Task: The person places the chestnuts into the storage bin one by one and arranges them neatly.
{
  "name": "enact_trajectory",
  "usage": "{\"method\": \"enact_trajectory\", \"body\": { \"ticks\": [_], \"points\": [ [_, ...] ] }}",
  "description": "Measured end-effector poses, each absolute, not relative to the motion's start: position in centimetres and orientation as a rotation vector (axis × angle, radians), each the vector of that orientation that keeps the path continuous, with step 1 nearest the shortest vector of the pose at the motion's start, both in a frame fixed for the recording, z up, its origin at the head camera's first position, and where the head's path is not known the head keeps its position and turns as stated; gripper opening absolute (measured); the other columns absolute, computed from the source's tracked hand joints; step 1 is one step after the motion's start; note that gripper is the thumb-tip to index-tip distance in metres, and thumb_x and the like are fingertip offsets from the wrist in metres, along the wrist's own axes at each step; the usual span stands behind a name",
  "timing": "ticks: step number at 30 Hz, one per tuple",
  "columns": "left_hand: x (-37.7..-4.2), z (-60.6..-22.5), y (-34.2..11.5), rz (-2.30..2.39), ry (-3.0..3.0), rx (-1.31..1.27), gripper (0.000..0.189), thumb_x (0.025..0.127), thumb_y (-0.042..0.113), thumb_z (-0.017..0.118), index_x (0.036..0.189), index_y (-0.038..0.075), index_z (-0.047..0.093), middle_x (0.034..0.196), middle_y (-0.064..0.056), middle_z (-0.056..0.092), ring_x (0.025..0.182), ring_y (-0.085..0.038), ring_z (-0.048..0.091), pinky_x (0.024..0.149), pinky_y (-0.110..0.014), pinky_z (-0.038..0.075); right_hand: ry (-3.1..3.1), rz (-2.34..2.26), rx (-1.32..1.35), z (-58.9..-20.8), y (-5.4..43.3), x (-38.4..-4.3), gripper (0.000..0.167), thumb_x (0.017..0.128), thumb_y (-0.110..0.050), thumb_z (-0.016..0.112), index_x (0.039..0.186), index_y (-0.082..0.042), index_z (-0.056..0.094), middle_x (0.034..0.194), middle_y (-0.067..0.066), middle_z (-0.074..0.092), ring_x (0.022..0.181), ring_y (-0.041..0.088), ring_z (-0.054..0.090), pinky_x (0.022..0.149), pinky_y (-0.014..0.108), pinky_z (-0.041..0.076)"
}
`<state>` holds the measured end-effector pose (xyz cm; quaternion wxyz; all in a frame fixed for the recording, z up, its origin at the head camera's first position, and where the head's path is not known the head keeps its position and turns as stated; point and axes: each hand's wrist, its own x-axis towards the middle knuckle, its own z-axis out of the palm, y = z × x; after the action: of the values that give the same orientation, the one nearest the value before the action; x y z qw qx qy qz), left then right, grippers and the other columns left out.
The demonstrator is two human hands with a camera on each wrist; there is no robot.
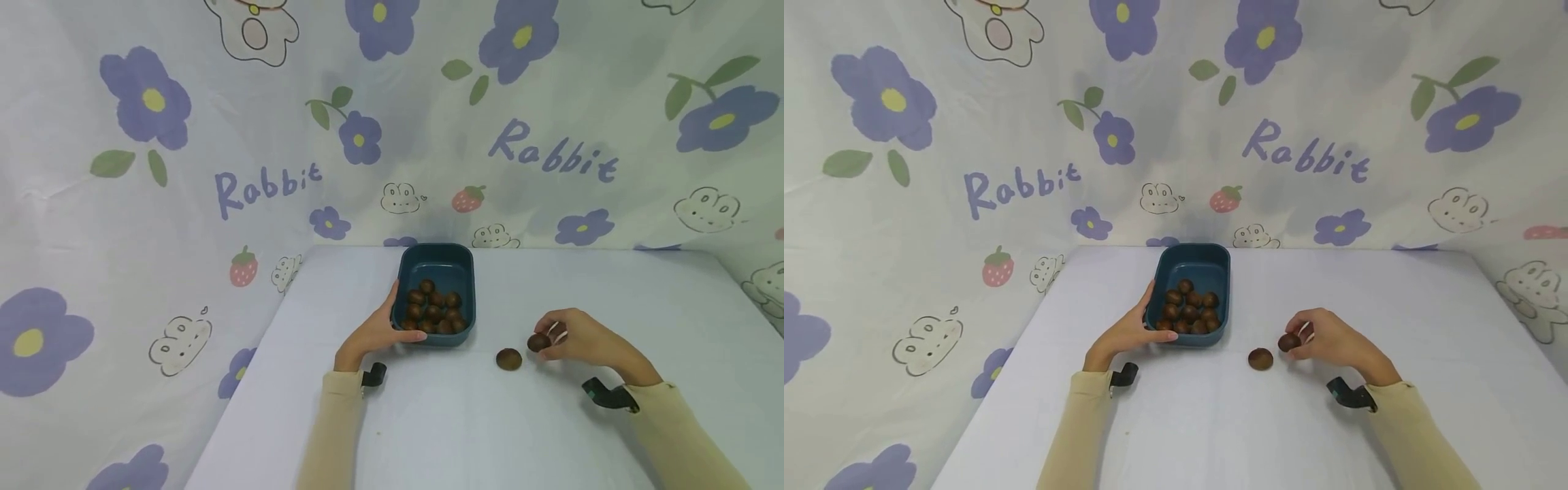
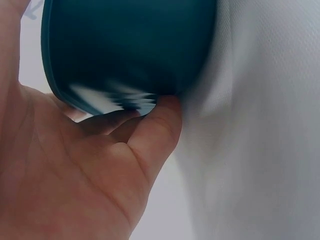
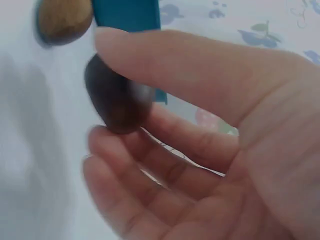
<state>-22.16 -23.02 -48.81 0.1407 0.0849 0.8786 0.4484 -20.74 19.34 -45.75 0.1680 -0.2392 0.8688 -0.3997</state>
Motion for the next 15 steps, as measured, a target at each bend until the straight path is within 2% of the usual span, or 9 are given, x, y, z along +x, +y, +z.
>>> {"method": "enact_trajectory", "body": {
  "ticks": [5, 13, 15],
  "points": [
    [-22.2, -48.8, -23.0, 1.293, 2.531, 0.237, 0.137, 0.071, 0.067, 0.087, 0.163, 0.043, -0.012, 0.176, 0.002, 0.002, 0.162, -0.033, 0.015, 0.126, -0.064, 0.026, 2.482, -1.267, -0.633, -45.6, 19.4, -21.1, 0.04, 0.084, -0.017, 0.086, 0.115, 0.002, 0.071, 0.104, 0.012, 0.074, 0.086, 0.006, 0.069, 0.073, 0.024, 0.059],
    [-22.2, -48.7, -23.0, 1.281, 2.54, 0.234, 0.135, 0.072, 0.067, 0.086, 0.161, 0.047, -0.014, 0.176, 0.002, 0.002, 0.162, -0.033, 0.015, 0.126, -0.064, 0.024, 2.566, -1.413, -0.568, -44.8, 18.5, -22.0, 0.044, 0.087, -0.02, 0.085, 0.123, 0.0, 0.07, 0.117, 0.018, 0.073, 0.095, 0.005, 0.071, 0.08, 0.02, 0.058],
    [-22.2, -48.7, -23.0, 1.281, 2.541, 0.232, 0.135, 0.071, 0.067, 0.086, 0.161, 0.048, -0.014, 0.176, 0.002, 0.002, 0.162, -0.033, 0.014, 0.126, -0.064, 0.024, 2.578, -1.421, -0.566, -44.6, 18.0, -22.4, 0.046, 0.087, -0.021, 0.085, 0.125, 0.001, 0.07, 0.12, 0.019, 0.073, 0.098, 0.008, 0.072, 0.081, 0.02, 0.058]
  ]
}}
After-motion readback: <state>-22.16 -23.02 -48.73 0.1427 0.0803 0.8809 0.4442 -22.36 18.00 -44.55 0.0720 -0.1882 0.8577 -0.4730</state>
